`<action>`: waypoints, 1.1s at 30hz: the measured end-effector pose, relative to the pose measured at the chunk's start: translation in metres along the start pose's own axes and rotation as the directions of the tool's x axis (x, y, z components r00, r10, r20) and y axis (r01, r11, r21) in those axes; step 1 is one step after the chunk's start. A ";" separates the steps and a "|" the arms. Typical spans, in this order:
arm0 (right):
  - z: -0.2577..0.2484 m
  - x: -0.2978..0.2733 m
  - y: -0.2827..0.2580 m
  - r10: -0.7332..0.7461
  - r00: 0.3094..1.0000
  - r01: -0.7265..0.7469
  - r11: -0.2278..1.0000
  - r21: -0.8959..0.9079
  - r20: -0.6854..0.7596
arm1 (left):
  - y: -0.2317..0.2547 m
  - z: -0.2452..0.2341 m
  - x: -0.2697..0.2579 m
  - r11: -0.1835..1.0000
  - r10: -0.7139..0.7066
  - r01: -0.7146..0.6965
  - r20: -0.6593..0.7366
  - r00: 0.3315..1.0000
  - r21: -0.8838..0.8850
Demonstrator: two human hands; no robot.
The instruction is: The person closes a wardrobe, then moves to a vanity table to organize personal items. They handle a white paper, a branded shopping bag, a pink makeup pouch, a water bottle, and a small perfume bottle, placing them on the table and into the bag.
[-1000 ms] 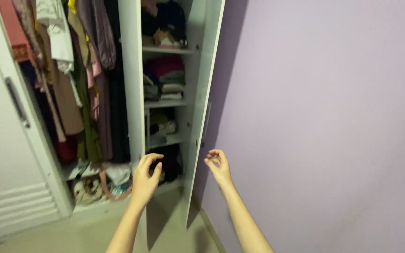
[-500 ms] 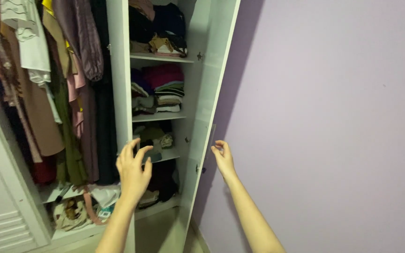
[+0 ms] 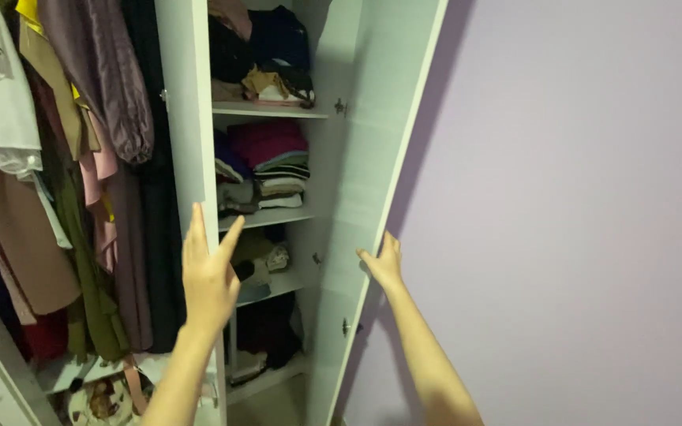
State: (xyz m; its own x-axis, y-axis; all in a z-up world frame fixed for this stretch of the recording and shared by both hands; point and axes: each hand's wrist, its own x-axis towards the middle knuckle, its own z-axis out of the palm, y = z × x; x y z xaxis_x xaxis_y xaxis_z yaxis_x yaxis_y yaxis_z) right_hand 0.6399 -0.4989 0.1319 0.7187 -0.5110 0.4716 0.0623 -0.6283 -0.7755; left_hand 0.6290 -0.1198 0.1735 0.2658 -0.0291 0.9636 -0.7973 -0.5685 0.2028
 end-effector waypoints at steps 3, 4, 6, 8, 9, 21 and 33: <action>0.050 0.019 0.078 -0.213 0.960 0.194 0.974 -0.114 -0.183 | 0.006 -0.012 -0.005 0.984 -0.006 0.021 0.084 0.996 -0.180; 0.046 0.009 0.066 -0.208 0.961 0.190 0.975 -0.113 -0.182 | 0.006 -0.011 -0.003 0.984 -0.007 0.023 0.088 0.996 -0.179; 0.039 -0.016 0.046 -0.179 0.969 0.173 0.984 -0.052 -0.170 | 0.006 -0.009 -0.006 0.983 0.001 0.008 0.049 0.999 -0.182; 0.044 -0.024 0.043 -0.168 0.969 0.160 0.985 -0.057 -0.181 | 0.005 -0.013 -0.011 0.980 -0.008 0.020 0.062 0.998 -0.199; 0.045 -0.024 0.039 -0.166 0.967 0.158 0.986 -0.057 -0.195 | 0.005 -0.014 -0.010 0.977 -0.011 0.025 0.066 0.998 -0.213; 0.100 -0.054 -0.012 -0.190 0.970 0.181 0.981 -0.072 -0.153 | 0.000 -0.024 -0.013 0.963 -0.017 0.035 0.071 0.997 -0.267; 0.155 -0.061 -0.081 -0.245 0.969 0.242 0.967 0.082 0.036 | -0.009 -0.047 -0.013 0.951 -0.018 0.054 0.118 0.993 -0.303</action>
State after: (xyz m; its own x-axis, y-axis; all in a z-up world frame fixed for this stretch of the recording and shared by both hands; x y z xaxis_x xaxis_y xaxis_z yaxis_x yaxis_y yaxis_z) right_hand 0.6981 -0.3257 0.1005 0.7057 -0.3199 0.6321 0.2907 -0.6829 -0.6702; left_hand 0.6075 -0.0758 0.1678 0.3426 -0.1153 0.9324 -0.9085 -0.2934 0.2975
